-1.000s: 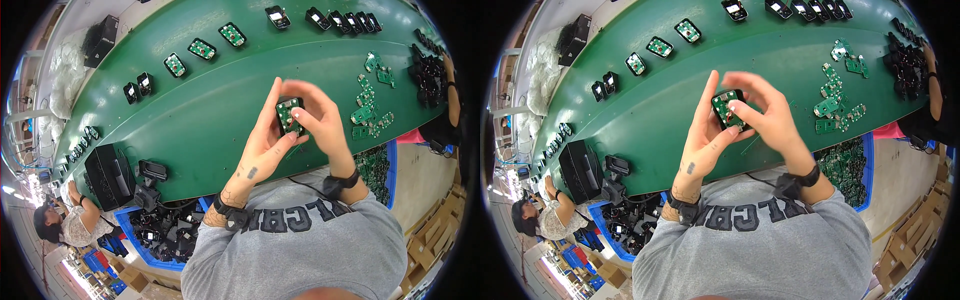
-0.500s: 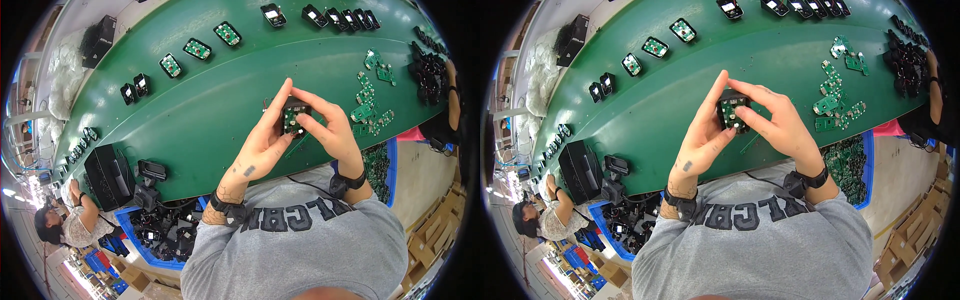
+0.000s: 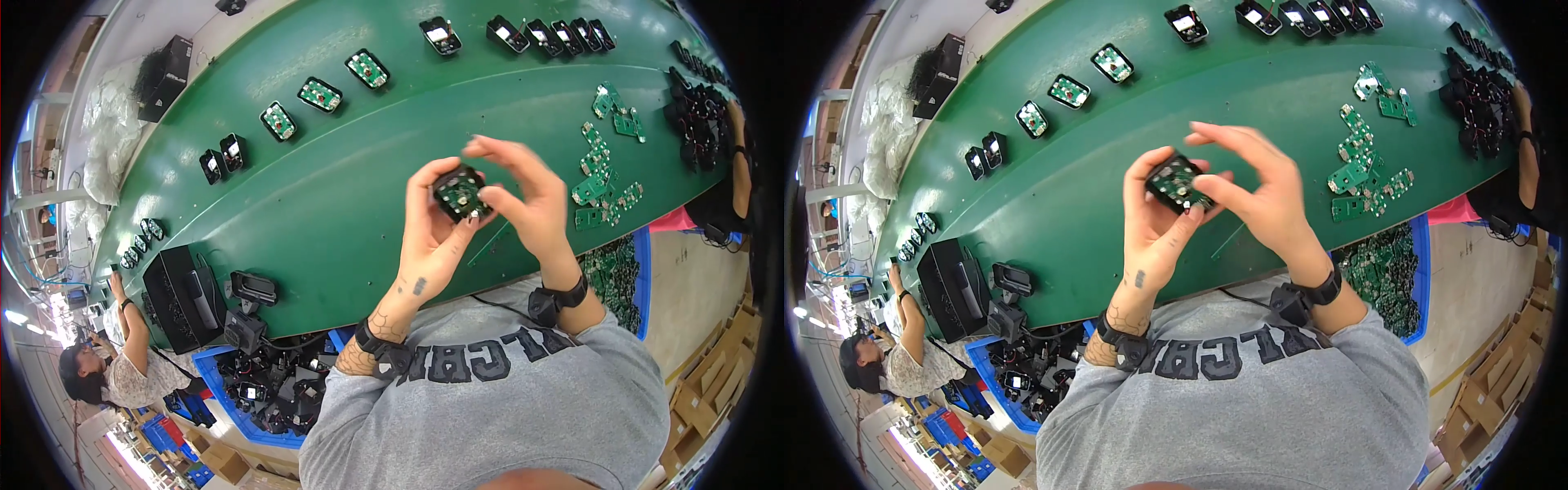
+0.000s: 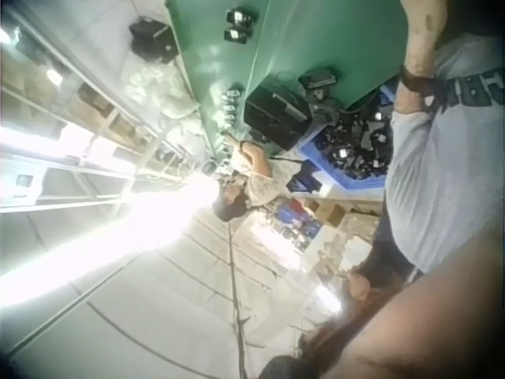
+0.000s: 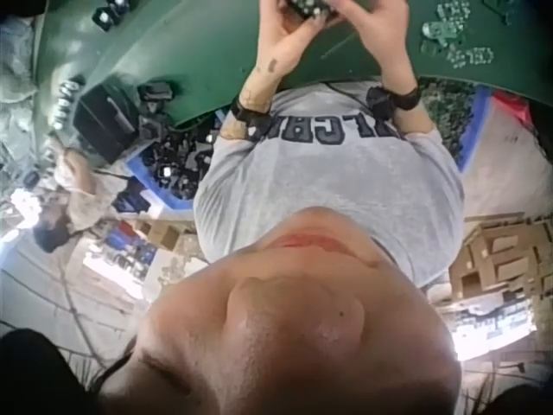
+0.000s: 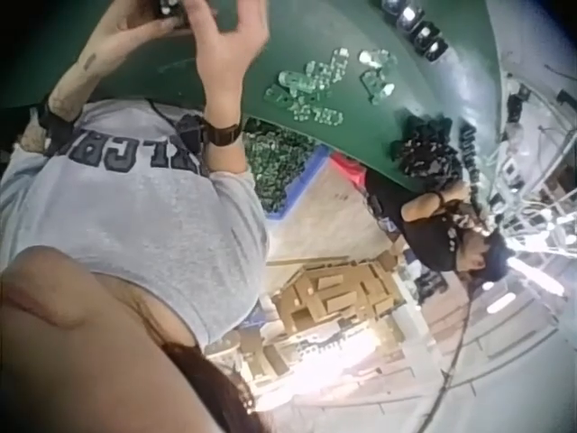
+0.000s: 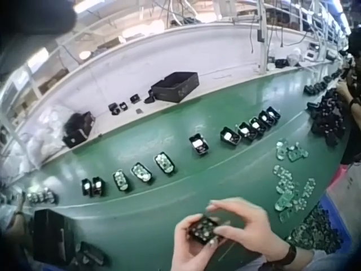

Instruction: The person picks up a black housing and a circuit board, fits the board into the housing, and presses a small white component into place. They then place the assembled unit onto the conveyor belt and repeat the process with new components.

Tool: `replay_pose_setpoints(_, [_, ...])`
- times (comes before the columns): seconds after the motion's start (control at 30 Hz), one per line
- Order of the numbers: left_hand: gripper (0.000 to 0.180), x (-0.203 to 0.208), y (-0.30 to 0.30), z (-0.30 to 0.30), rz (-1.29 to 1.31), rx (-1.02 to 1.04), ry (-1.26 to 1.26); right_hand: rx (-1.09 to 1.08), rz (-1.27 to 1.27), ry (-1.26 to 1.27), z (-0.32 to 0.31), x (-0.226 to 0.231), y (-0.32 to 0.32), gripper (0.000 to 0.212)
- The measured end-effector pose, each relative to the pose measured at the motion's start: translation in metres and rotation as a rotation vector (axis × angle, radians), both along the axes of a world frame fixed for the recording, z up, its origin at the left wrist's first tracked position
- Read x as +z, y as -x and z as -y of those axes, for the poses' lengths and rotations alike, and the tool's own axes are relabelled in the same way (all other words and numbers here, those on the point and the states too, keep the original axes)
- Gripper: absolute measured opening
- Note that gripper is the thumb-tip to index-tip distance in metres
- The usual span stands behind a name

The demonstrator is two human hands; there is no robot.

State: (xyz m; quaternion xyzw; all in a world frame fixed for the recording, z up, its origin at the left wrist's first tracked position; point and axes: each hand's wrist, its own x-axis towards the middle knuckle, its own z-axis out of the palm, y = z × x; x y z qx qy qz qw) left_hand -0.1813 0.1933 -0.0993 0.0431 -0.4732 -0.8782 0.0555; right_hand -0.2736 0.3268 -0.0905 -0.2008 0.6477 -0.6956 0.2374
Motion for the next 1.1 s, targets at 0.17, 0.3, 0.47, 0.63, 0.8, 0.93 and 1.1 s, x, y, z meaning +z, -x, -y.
replay_pose_setpoints(0.17, [0.061,0.0,0.008,-0.002,-0.035,0.149,0.342,-0.21,-0.746,-0.071,-0.001,-0.009,-0.012,0.025])
replay_pose_setpoints(0.3, [0.063,-0.006,0.005,-0.002,0.088,0.124,0.483,-0.284,-0.67,-0.057,0.011,-0.019,-0.016,0.016])
replay_pose_setpoints(0.47, [0.056,0.002,0.006,0.005,0.217,0.008,0.339,-0.306,-0.697,-0.085,0.01,-0.025,-0.013,0.008])
replay_pose_setpoints(0.63, [0.044,0.002,0.001,0.028,0.248,-0.203,-0.28,-0.171,-0.702,-0.043,0.003,-0.02,-0.005,0.002])
replay_pose_setpoints(0.8, [0.039,0.01,0.001,0.014,0.209,0.107,0.15,-0.075,-0.538,-0.084,0.005,-0.015,-0.011,0.006])
replay_pose_setpoints(0.93, [0.037,0.008,0.0,0.01,0.124,0.191,0.377,-0.092,-0.625,-0.124,0.009,-0.014,-0.01,0.007])
replay_pose_setpoints(1.1, [0.037,0.008,-0.003,0.008,0.125,0.218,0.369,-0.096,-0.561,-0.062,0.009,-0.02,-0.009,0.008])
